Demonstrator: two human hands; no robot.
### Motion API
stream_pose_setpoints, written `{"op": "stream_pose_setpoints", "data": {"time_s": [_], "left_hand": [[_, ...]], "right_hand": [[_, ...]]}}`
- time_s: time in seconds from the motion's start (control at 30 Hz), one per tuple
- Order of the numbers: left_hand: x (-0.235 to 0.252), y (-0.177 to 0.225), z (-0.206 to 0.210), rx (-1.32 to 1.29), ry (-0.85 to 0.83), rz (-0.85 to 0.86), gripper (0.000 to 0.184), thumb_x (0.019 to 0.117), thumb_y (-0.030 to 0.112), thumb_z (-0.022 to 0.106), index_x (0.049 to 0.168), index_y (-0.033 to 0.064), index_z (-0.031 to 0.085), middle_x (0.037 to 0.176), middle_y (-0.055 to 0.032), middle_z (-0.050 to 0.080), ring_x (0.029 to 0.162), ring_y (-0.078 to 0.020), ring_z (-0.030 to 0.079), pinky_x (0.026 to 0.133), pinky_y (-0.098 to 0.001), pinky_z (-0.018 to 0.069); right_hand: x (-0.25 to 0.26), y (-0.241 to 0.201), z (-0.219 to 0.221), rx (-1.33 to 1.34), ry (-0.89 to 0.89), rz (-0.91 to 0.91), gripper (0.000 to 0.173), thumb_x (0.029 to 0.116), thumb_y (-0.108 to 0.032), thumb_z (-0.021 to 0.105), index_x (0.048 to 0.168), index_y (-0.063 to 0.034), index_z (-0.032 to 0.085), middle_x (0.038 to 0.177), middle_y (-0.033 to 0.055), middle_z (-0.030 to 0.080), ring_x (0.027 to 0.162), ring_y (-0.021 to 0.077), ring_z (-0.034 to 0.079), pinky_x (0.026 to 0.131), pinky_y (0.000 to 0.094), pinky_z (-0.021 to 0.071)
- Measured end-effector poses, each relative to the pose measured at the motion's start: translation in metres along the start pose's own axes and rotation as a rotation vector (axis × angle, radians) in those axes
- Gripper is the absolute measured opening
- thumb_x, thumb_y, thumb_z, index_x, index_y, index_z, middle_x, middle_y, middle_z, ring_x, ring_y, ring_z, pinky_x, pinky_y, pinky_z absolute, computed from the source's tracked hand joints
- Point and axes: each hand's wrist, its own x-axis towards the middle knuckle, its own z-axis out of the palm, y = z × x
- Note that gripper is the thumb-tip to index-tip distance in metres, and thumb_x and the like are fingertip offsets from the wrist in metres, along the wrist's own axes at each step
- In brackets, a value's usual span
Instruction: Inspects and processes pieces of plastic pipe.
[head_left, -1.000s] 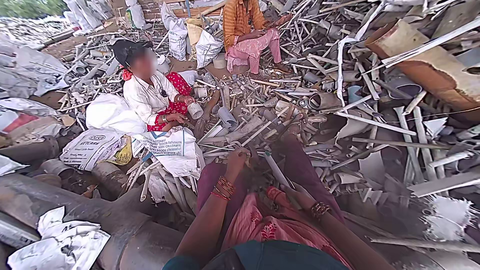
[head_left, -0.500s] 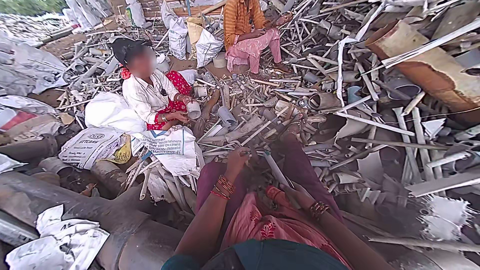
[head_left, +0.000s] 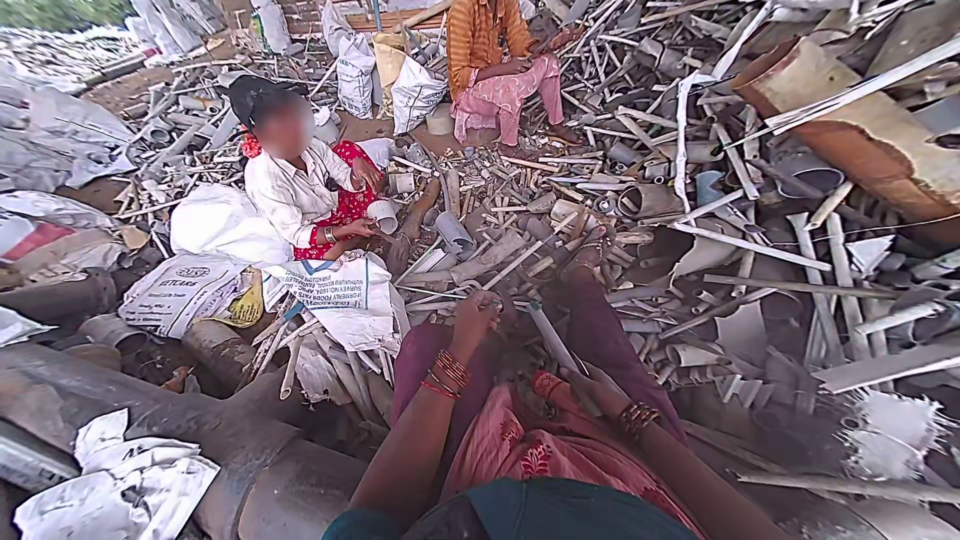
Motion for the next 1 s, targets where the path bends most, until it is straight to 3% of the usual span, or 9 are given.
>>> {"op": "stream_pose_setpoints", "data": {"time_s": [0.13,0.27,0.33,0.57,0.73,0.83,1.0], "left_hand": [[-0.001,0.000,0.000,0.009,0.014,0.006,0.021,0.1051,0.005,0.051,0.117,-0.0083,0.063,0.091,-0.0083,0.066,0.064,-0.0046,0.057,0.063,-0.0209,0.0505],[-0.003,0.004,0.002,-0.024,0.049,-0.013,0.026,0.1093,0.010,0.043,0.106,-0.0087,0.060,0.071,-0.0011,0.057,0.055,-0.0030,0.052,0.056,-0.0187,0.0475],[-0.002,0.004,0.002,0.003,0.066,-0.008,0.029,0.1105,0.012,0.040,0.105,-0.0083,0.059,0.068,-0.0006,0.053,0.054,-0.0043,0.051,0.057,-0.0203,0.0474],[0.003,-0.006,-0.002,0.077,0.083,0.011,0.028,0.1101,0.014,0.042,0.111,-0.0070,0.061,0.075,-0.0038,0.057,0.061,-0.0078,0.054,0.063,-0.0249,0.0497],[0.004,-0.008,-0.001,-0.019,0.077,-0.039,0.025,0.1084,0.011,0.046,0.120,-0.0055,0.061,0.090,-0.0078,0.063,0.070,-0.0081,0.056,0.065,-0.0248,0.0484],[0.004,-0.008,0.001,-0.069,0.076,-0.071,0.025,0.1077,0.009,0.048,0.120,-0.0068,0.061,0.100,-0.0126,0.065,0.077,-0.0106,0.059,0.070,-0.0270,0.0512],[0.004,-0.008,0.000,-0.123,0.055,-0.062,0.021,0.1022,0.000,0.053,0.119,-0.0080,0.062,0.101,-0.0126,0.065,0.078,-0.0105,0.061,0.072,-0.0265,0.0528]], "right_hand": [[0.000,0.000,0.000,0.004,0.001,-0.003,0.028,0.1077,-0.023,0.053,0.126,-0.0021,0.056,0.068,0.0019,0.059,0.054,0.0100,0.057,0.055,0.0259,0.0504],[0.000,0.002,0.001,0.008,0.012,-0.022,0.025,0.1075,-0.020,0.053,0.124,-0.0013,0.057,0.067,0.0009,0.058,0.053,0.0090,0.055,0.055,0.0252,0.0488],[0.000,0.002,0.002,0.008,0.011,-0.023,0.025,0.1077,-0.021,0.053,0.124,-0.0012,0.057,0.067,0.0007,0.058,0.053,0.0086,0.055,0.055,0.0250,0.0487],[0.000,0.001,0.001,0.000,0.001,-0.008,0.027,0.1077,-0.022,0.053,0.125,-0.0015,0.057,0.068,0.0015,0.059,0.054,0.0096,0.056,0.055,0.0262,0.0488],[0.001,0.001,0.000,-0.005,-0.004,0.005,0.029,0.1081,-0.023,0.053,0.128,-0.0015,0.056,0.069,0.0023,0.059,0.055,0.0100,0.056,0.056,0.0265,0.0494],[0.002,0.002,0.000,-0.010,-0.006,0.003,0.030,0.1079,-0.024,0.054,0.127,-0.0013,0.057,0.070,0.0031,0.059,0.056,0.0109,0.057,0.058,0.0278,0.0497],[-0.007,-0.011,0.002,-0.026,0.004,0.049,0.034,0.1084,-0.028,0.053,0.131,-0.0029,0.056,0.079,0.0040,0.060,0.062,0.0119,0.054,0.062,0.0309,0.0481]]}}
